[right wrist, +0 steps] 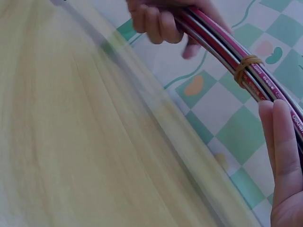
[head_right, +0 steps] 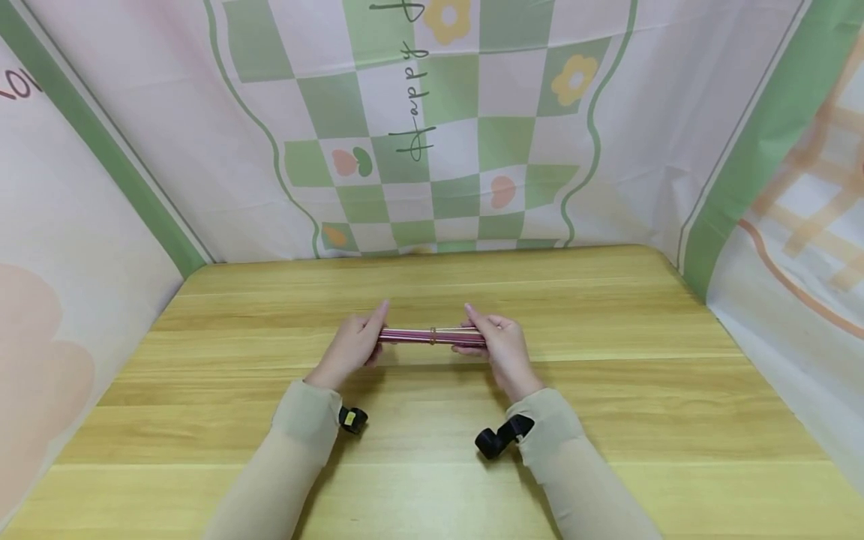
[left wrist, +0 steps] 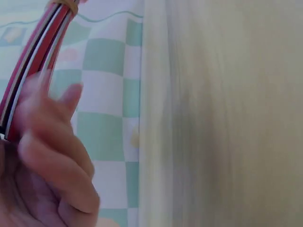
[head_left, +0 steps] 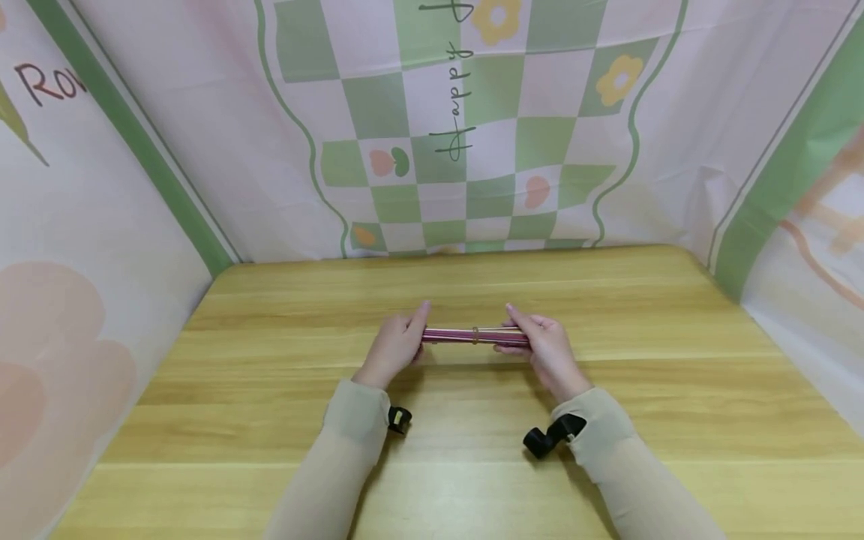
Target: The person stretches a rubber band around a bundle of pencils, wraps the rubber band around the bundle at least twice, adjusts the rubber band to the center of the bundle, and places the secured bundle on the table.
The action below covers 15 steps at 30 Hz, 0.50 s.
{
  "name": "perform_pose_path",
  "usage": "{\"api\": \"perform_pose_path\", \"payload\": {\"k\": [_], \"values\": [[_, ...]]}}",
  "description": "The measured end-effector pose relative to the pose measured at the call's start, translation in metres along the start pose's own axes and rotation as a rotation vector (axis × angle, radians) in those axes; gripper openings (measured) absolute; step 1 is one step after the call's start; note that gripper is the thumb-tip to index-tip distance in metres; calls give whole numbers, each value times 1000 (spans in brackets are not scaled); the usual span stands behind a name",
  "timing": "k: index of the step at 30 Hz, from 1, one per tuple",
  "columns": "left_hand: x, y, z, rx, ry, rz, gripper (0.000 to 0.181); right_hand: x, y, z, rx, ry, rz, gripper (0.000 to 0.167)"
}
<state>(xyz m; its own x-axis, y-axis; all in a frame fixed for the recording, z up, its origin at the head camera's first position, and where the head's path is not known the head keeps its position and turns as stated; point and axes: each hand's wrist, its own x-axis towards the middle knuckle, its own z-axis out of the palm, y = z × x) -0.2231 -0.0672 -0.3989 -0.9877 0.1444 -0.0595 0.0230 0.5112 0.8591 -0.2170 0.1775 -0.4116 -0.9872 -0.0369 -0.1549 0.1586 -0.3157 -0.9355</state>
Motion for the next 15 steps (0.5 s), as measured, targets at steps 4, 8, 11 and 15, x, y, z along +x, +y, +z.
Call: {"api": "perform_pose_path", "payload": {"k": [4, 8, 11, 15], "values": [[0, -4, 2, 50, 6, 35, 59, 1, 0, 0, 7, 2, 8, 28], [1, -5, 4, 66, 12, 80, 55, 1, 0, -1, -8, -5, 30, 29], [1, -5, 5, 89, 0, 101, 52, 2, 1, -3, -22, -13, 48, 30], [2, -5, 8, 151, -17, 107, 54, 3, 2, -4, -41, -11, 85, 28]]}}
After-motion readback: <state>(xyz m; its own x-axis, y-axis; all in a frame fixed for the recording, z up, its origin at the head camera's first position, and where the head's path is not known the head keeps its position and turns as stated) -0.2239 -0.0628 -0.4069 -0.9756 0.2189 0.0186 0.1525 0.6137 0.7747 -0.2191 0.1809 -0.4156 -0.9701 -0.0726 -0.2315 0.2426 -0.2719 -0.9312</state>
